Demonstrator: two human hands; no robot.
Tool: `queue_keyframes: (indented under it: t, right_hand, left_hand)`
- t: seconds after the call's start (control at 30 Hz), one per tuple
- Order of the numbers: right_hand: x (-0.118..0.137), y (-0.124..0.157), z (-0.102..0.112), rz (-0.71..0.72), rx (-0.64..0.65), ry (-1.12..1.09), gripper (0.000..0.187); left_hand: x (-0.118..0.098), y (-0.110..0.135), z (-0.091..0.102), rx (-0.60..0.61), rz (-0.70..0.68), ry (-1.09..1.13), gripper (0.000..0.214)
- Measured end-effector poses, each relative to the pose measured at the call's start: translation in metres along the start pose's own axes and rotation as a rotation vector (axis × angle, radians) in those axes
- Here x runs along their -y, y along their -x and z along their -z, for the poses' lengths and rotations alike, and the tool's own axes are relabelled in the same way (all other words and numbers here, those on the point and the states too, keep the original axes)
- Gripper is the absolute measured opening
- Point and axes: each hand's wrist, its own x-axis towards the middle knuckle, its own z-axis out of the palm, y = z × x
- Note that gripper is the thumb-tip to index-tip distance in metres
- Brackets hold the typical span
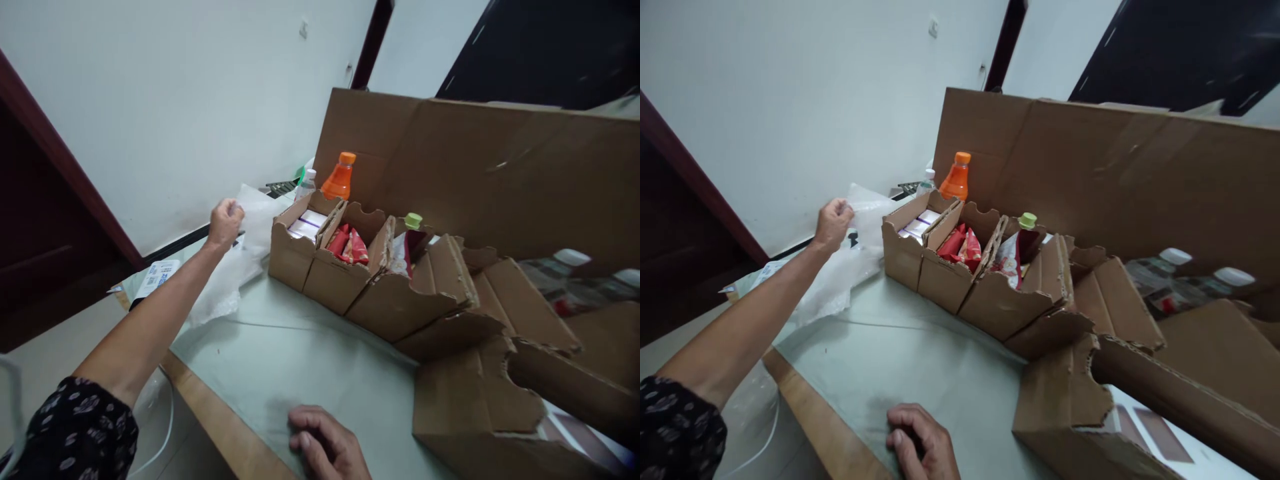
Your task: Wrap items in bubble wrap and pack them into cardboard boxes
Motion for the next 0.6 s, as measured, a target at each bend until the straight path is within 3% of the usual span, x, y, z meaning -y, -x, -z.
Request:
queue_keyframes:
  t: [0.1,0.23,0.3,0.47,0.6]
  right_hand:
    - [0.002,-0.001,-0.001,-0.002,0.006,0.009,0.045]
    - [-0.001,0.0,0.0,-0.143,0.033,-0.101,0.053]
    - [0.002,0.001,0.005,-0.144,-0.023,-0.108,0.051]
    - [0.048,-0.014,0.025,0.023,-0.255,0.038,0.049]
    - [0.092,-0.046,0.021,0.204,-0.276,0.026,0.082]
  left_hand:
    - [-0.015,0.009,0.016,-0.061,0.09,0.212,0.01]
    - [-0.037,0.033,0.05,-0.117,0.143,0.464,0.019]
    - [-0.051,0.052,0.064,-0.111,0.149,0.566,0.022]
    - [-0.079,0.12,0.079,0.027,0.229,0.733,0.025]
    - [-0.092,0.171,0.071,0.27,0.402,0.837,0.037]
